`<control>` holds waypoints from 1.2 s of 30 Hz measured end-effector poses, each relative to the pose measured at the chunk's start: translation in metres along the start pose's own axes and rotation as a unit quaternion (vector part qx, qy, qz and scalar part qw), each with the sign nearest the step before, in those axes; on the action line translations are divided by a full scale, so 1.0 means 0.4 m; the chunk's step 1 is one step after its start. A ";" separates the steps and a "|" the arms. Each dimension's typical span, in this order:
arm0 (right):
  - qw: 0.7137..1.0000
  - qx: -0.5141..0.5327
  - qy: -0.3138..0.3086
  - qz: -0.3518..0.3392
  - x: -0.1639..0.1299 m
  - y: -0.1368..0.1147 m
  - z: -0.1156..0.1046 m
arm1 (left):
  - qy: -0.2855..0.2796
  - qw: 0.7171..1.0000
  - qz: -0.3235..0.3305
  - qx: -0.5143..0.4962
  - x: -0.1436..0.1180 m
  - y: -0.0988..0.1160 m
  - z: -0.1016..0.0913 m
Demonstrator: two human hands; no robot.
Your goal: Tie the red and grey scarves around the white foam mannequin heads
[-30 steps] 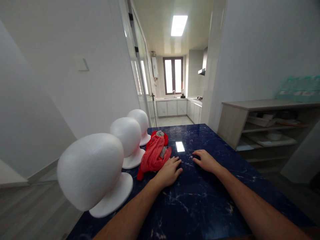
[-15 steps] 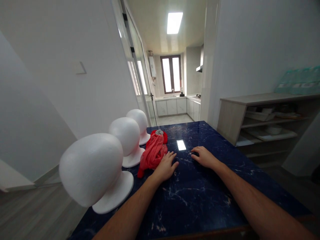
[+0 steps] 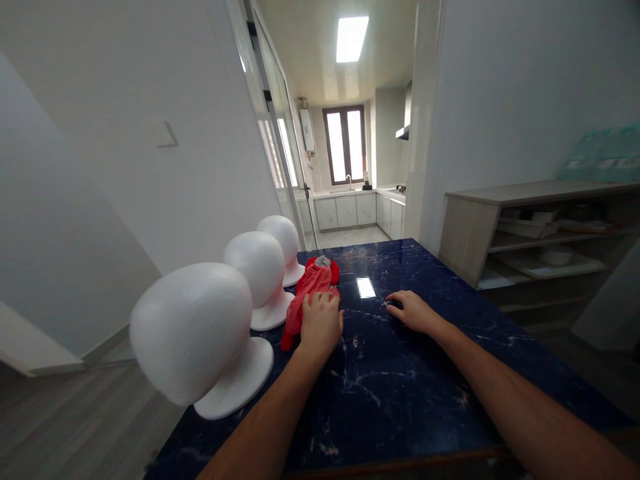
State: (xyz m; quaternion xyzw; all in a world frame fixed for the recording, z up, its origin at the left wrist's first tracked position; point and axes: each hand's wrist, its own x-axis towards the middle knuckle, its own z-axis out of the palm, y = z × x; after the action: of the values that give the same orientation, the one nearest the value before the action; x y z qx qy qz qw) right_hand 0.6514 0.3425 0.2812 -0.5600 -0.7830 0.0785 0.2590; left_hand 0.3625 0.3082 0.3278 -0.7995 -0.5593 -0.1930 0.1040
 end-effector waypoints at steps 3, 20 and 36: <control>1.000 -0.002 0.003 0.003 -0.001 -0.003 0.000 | -0.083 0.992 -0.075 0.053 -0.010 -0.014 -0.003; 1.000 -0.012 0.018 0.007 0.004 0.003 0.014 | -0.017 0.997 -0.075 0.018 0.048 -0.073 0.104; 0.998 -0.005 0.055 0.010 0.001 -0.030 -0.023 | -0.107 0.945 0.130 -0.282 0.002 0.031 0.060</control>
State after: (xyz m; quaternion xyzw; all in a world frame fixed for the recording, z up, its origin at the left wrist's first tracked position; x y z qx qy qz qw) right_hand 0.6459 0.3370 0.2943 -0.5726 -0.7621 0.0463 0.2986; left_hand 0.3791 0.3136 0.3070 -0.8779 -0.3809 -0.2409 -0.1616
